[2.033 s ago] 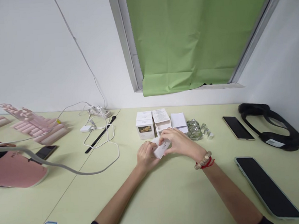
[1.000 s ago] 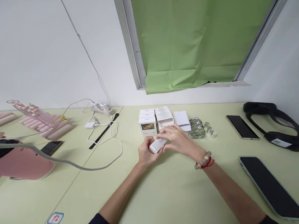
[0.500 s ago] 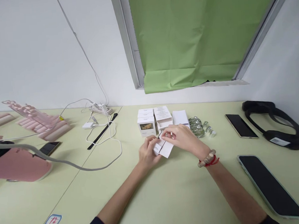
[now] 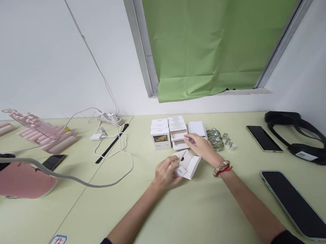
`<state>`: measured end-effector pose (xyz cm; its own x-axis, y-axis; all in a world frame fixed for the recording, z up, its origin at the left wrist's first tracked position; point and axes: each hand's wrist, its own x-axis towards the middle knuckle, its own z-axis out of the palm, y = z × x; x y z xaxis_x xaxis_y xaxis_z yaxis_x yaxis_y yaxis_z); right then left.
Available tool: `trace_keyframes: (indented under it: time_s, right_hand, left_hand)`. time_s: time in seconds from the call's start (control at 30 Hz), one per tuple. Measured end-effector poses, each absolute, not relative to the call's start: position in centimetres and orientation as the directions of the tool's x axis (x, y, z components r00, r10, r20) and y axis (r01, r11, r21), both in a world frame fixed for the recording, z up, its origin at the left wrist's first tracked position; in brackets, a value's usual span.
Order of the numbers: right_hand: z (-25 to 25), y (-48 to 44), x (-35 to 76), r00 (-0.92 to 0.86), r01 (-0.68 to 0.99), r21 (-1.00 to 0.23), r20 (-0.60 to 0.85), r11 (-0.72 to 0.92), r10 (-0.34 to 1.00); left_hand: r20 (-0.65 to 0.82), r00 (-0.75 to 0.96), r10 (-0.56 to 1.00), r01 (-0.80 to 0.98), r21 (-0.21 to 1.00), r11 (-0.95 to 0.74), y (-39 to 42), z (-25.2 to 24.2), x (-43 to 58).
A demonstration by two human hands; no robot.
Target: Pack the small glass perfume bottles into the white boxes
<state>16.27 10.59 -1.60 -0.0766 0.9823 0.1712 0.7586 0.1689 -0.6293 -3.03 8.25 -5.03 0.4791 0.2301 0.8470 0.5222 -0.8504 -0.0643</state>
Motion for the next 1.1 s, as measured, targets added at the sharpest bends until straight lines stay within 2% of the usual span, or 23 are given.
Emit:
trace_keyframes:
  time_s: [0.3,0.4,0.5,0.6,0.7,0.77,0.9,1.1]
  right_hand:
    - [-1.2,10.4,16.6,-0.118,0.765,-0.614,0.160,0.193,0.980]
    - [-0.6,10.2,16.9,-0.104,0.773,-0.599,0.206,0.210,0.973]
    - [1.1,9.5,17.1,-0.140,0.687,-0.658,0.297,0.309,0.944]
    - [3.0,8.3,17.0,-0.303,0.532,-0.724,0.321,0.439,0.897]
    - [4.1,7.0,16.7,-0.448,0.599,-0.643,0.224,0.477,0.865]
    - [4.1,6.5,16.4,-0.476,0.669,-0.577,0.151,0.468,0.867]
    - [3.7,6.1,15.9,-0.480,0.694,-0.511,0.196,0.507,0.855]
    - [4.3,6.0,15.6,-0.466,0.670,-0.561,0.193,0.487,0.863]
  left_hand:
    - [0.833,0.518,0.195,0.515,-0.122,-0.848,7.9,-5.0,-3.0]
    - [0.849,0.488,0.204,0.532,-0.104,-0.840,8.1,-4.9,-3.1]
    - [0.879,0.436,0.192,0.528,-0.078,-0.845,8.4,-5.2,-3.2]
    - [0.893,0.427,0.143,0.512,-0.108,-0.852,8.6,-5.6,-3.3]
    - [0.900,0.421,0.114,0.503,-0.127,-0.855,8.6,-5.5,-3.2]
    - [0.908,0.404,0.113,0.498,-0.114,-0.860,8.6,-5.2,-3.1]
    - [0.913,0.384,0.138,0.500,-0.080,-0.862,8.8,-5.1,-3.2]
    - [0.894,0.397,0.207,0.502,-0.023,-0.864,8.9,-5.8,-3.2]
